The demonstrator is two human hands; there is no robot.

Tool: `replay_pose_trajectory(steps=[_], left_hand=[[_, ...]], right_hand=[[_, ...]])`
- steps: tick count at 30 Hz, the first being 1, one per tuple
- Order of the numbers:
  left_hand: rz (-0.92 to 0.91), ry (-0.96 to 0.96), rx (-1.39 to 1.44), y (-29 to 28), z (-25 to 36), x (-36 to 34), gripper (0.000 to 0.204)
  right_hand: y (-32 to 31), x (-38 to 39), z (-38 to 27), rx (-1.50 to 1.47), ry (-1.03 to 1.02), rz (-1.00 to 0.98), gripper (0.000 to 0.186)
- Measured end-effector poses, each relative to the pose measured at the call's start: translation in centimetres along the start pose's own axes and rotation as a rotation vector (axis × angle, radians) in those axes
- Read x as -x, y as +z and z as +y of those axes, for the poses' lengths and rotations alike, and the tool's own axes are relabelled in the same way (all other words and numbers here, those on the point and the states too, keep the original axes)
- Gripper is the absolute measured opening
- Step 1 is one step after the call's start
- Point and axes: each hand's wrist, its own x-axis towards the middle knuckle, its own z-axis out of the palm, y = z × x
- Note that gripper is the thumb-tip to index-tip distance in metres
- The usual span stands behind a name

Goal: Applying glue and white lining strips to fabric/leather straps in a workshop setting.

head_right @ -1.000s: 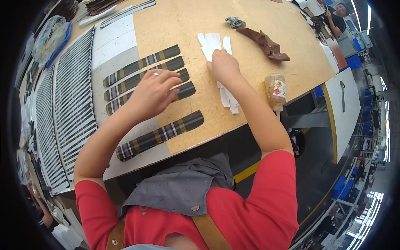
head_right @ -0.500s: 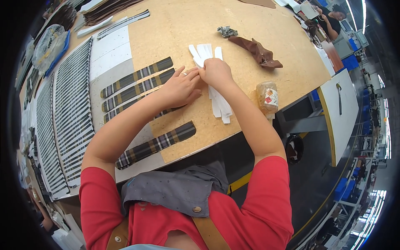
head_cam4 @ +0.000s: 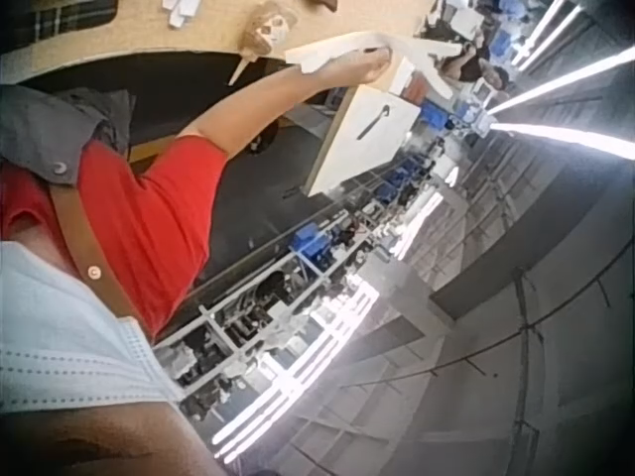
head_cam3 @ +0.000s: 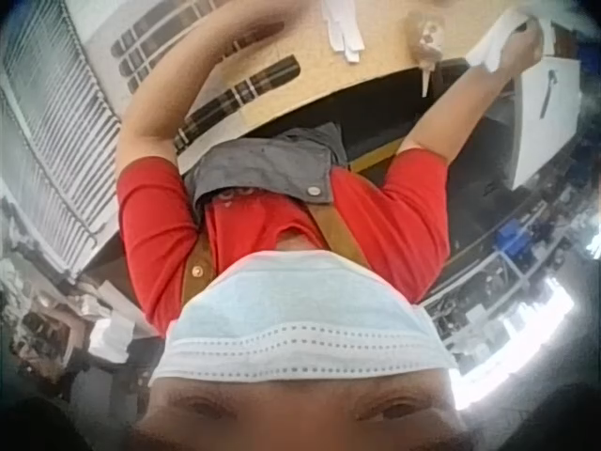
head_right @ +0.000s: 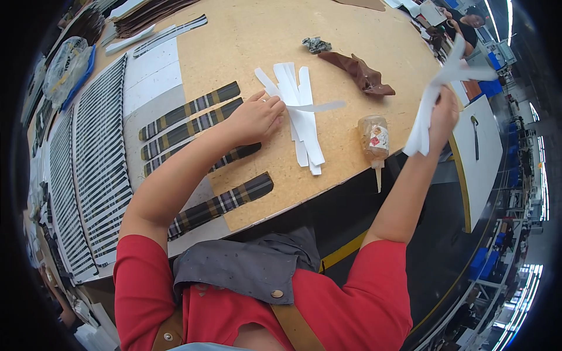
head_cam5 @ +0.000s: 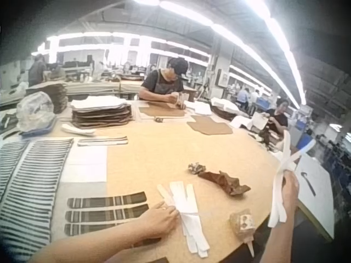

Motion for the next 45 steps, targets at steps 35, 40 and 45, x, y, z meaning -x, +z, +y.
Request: replay_pose_trajectory(steps=[35,40,45], left_hand=[[0.417,-0.611,1.088,-4.0,1.6,-0.8,0.023],[0.332,-0.702,0.928,-2.4,0.3,-2.4,0.025],[0.245,-0.638,0.348,-5.3,1.9,-1.2,0.027]], right_hand=[[2.2,7.3,-5.8,-0.217,-0.161,0.257,0.019],[1.9,8.3,-5.7,0.014,-0.337,0.281,0.016],[8.4,12.4,-2.6,0.435,-0.63,-0.2,0.007]])
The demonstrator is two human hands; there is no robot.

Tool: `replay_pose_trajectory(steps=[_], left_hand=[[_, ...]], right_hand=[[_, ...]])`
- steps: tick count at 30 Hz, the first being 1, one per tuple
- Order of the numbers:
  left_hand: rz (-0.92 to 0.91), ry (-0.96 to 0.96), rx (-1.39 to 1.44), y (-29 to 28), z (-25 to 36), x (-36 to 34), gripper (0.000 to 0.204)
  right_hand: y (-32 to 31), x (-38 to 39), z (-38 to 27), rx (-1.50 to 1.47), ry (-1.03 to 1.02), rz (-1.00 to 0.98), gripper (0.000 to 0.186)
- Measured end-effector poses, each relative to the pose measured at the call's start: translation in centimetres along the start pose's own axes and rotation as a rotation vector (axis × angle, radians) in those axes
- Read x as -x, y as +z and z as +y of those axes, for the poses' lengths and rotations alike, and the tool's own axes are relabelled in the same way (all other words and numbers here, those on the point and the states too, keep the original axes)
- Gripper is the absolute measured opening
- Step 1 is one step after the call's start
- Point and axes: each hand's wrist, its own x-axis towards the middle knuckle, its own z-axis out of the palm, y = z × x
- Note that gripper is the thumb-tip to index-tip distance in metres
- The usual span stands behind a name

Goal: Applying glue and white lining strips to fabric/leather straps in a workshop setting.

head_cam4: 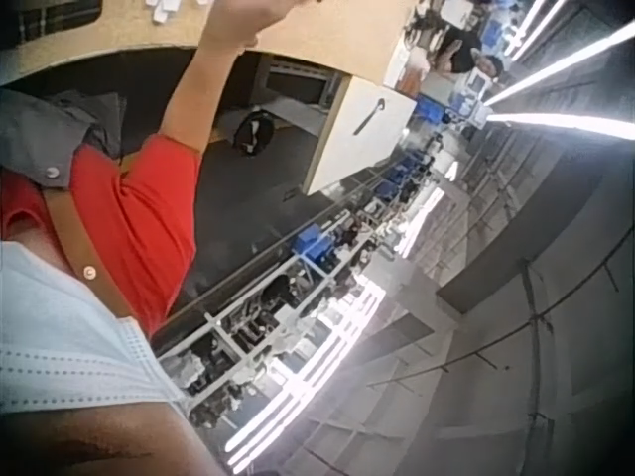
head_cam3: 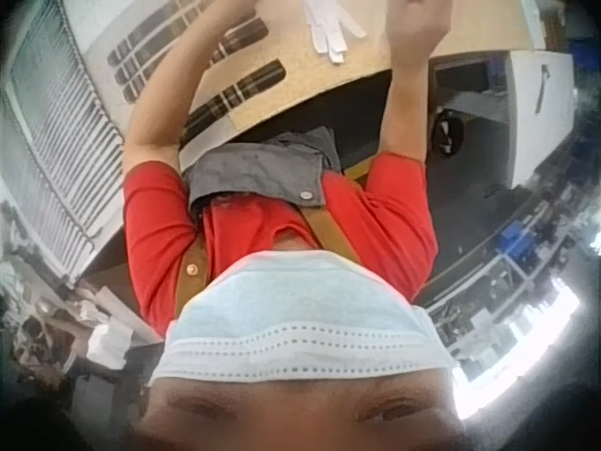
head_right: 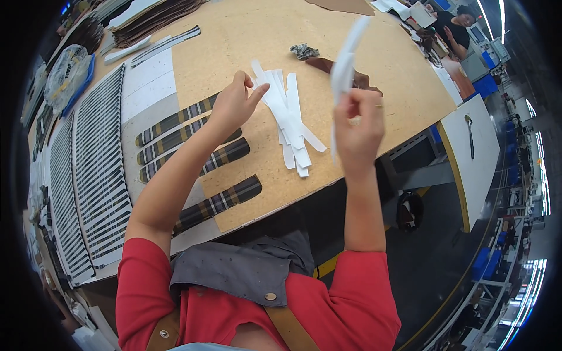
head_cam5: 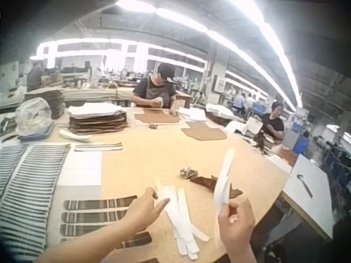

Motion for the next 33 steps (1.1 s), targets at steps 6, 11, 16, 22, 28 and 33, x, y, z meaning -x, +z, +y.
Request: replay_pose_trajectory(steps=[6,11,16,22,28,33], left_hand=[[-0.239,0.258,0.932,-1.4,3.1,5.3,0.023],[-0.268,0.175,0.982,-2.1,2.2,6.2,0.021],[-0.131,0.134,0.857,-2.4,1.5,6.7,0.025],[0.288,-0.059,0.843,-7.5,-2.3,6.7,0.023],[0.18,-0.011,0.673,-6.8,0.5,8.3,0.024],[-0.148,0.132,0.941,-6.1,2.4,9.3,0.025]], right_hand=[[4.1,1.7,-3.9,-0.46,0.125,-0.227,0.007],[5.0,2.3,-4.3,-0.747,0.323,-0.308,0.006],[4.4,2.2,-4.1,-0.741,0.36,-0.42,0.008],[-4.7,-2.5,3.8,-0.683,0.556,0.285,0.018],[-3.4,-2.6,-2.4,-0.632,0.477,0.251,0.023],[3.4,-0.1,-8.6,-0.761,0.277,-0.548,0.016]])
